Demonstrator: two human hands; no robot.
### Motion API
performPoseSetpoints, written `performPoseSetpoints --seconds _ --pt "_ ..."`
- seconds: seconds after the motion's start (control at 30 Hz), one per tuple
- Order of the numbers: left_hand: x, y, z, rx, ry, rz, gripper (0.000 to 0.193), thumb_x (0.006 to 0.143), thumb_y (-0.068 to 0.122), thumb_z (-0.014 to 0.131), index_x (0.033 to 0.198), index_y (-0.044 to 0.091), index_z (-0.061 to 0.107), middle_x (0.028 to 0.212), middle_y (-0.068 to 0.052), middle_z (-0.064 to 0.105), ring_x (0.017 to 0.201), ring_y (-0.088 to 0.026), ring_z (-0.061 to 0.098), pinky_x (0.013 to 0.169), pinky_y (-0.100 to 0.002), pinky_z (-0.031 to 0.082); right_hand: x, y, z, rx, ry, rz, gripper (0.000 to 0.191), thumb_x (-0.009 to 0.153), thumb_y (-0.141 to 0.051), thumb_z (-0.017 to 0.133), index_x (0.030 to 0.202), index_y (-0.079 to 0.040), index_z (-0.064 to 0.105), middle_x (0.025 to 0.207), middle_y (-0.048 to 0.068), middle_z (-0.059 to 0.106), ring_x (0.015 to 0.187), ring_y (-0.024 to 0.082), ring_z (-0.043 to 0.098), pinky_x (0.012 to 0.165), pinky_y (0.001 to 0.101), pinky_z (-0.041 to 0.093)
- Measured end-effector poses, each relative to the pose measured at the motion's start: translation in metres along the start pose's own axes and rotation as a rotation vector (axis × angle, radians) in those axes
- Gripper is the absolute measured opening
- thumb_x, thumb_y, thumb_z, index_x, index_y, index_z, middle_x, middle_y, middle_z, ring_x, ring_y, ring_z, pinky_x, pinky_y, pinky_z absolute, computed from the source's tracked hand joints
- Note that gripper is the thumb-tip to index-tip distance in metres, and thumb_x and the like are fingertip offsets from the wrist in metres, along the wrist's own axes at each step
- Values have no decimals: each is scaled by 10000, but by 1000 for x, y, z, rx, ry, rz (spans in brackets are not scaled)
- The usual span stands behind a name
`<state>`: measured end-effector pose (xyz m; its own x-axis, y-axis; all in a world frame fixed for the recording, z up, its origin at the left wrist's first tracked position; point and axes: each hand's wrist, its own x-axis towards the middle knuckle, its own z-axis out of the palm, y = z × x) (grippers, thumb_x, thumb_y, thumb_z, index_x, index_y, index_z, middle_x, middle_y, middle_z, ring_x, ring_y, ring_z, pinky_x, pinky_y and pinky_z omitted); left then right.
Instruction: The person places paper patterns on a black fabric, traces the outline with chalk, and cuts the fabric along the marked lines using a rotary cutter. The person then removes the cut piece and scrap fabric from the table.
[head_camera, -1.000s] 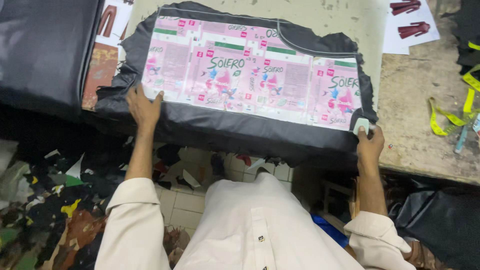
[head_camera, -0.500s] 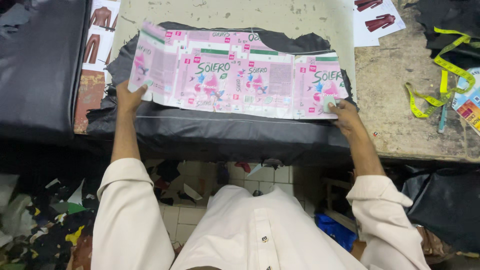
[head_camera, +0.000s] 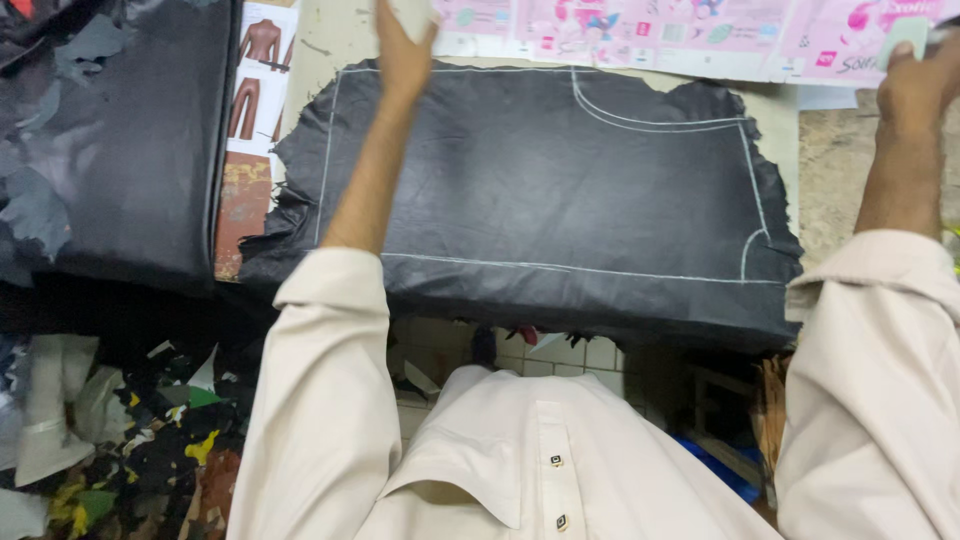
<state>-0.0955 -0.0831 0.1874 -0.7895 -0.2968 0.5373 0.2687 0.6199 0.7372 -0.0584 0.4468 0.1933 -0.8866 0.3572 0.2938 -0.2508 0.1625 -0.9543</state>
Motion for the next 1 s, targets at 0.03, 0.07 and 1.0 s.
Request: performPoseSetpoints --seconds 0.03,0.07,1.0 --pt "-31 -4 7 -82 -181 -9 805 983 269 747 1582 -49 313 1594 -240 448 1496 -351 433 1245 -407 349 -9 16 4 -117 35 17 238 1043 18 649 1274 -18 607 1184 97 659 1029 236 673 877 357 543" --pt "-69 -9 9 -296 -419 -10 766 1018 279 734 1596 -14 325 1626 -222 429 1520 -324 430 1258 -408 318 -25 35 12 -258 73 51 216 1038 5 653 1246 -2 597 1147 101 652 993 251 673 842 363 535" --pt "-225 -270 -237 677 -96 -353 582 1194 477 346 1639 124 471 1751 -242 187 1618 -446 125 1215 -747 20 -224 145 -5 -486 384 96 202 989 -31 723 1180 22 682 988 119 726 803 159 649 721 303 536"
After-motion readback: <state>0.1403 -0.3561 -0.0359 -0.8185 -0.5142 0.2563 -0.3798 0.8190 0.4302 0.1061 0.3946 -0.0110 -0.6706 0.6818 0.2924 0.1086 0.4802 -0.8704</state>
